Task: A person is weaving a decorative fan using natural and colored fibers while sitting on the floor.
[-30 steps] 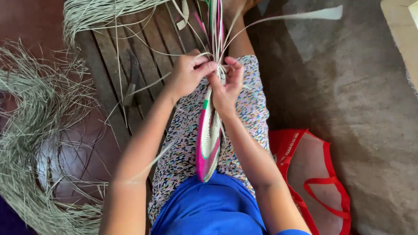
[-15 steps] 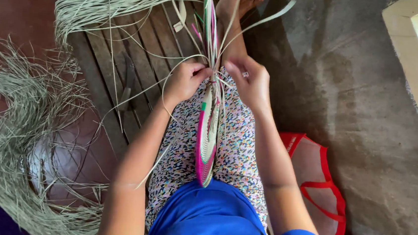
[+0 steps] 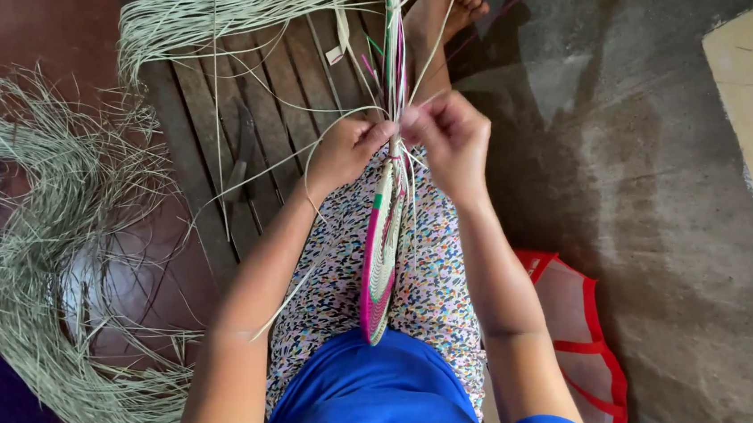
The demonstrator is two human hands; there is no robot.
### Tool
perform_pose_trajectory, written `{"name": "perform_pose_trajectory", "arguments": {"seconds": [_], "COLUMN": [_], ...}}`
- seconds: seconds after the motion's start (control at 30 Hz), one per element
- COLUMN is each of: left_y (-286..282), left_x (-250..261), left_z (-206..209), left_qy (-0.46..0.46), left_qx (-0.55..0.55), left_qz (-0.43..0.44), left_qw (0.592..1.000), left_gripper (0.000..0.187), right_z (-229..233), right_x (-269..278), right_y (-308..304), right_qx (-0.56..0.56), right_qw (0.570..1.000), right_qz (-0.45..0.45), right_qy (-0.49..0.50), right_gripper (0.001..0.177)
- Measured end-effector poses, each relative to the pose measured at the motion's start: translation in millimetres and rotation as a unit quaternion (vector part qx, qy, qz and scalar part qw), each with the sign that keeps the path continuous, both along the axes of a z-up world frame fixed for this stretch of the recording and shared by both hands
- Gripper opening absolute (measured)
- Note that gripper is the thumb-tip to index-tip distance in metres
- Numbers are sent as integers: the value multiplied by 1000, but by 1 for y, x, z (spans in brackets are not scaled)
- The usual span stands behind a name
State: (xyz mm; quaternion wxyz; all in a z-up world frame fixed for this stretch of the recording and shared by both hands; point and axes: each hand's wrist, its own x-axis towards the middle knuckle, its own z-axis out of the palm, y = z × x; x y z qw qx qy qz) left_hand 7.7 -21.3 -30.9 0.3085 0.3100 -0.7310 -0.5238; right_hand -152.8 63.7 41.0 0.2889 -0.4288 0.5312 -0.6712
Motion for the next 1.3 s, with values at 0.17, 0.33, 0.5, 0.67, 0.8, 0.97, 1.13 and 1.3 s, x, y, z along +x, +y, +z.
{"name": "perform_pose_trajectory", "arguments": {"seconds": [0.17,0.33,0.5,0.67,0.8,0.97,1.13,1.3], "left_y": [-3,-2,-1,3,4,2,12,11], "left_x": [1,5,-1,-1,0,0,2,6], "left_z": [11,12,9,11,14,14,30,29], "left_qy": [-16,-48,-73,-75,-83,-54,-60,-78], "left_qx": [-66,-176,-238,-247,-248,-231,-212,-177], "left_qz": [-19,-15,-2,-6,-9,-17,-21,28], "left_qw": [997,983,968,966,965,971,975,981], "left_gripper": [43,40,37,35,34,34,35,24], "right_z": [62,37,-32,-46,-50,-49,-4,72], "right_x": [45,21,5,1,-3,-14,-12,-23], "right_y": [55,50,28,23,29,20,-15,0], "right_qx": [-25,16,174,202,236,209,140,40], "right_qw": [948,940,867,835,903,965,976,953], "right_qz": [286,269,21,-24,10,159,118,204], "right_qy": [136,210,466,511,358,16,-118,-221], "right_gripper": [11,7,30,12,15,11,26,10]}}
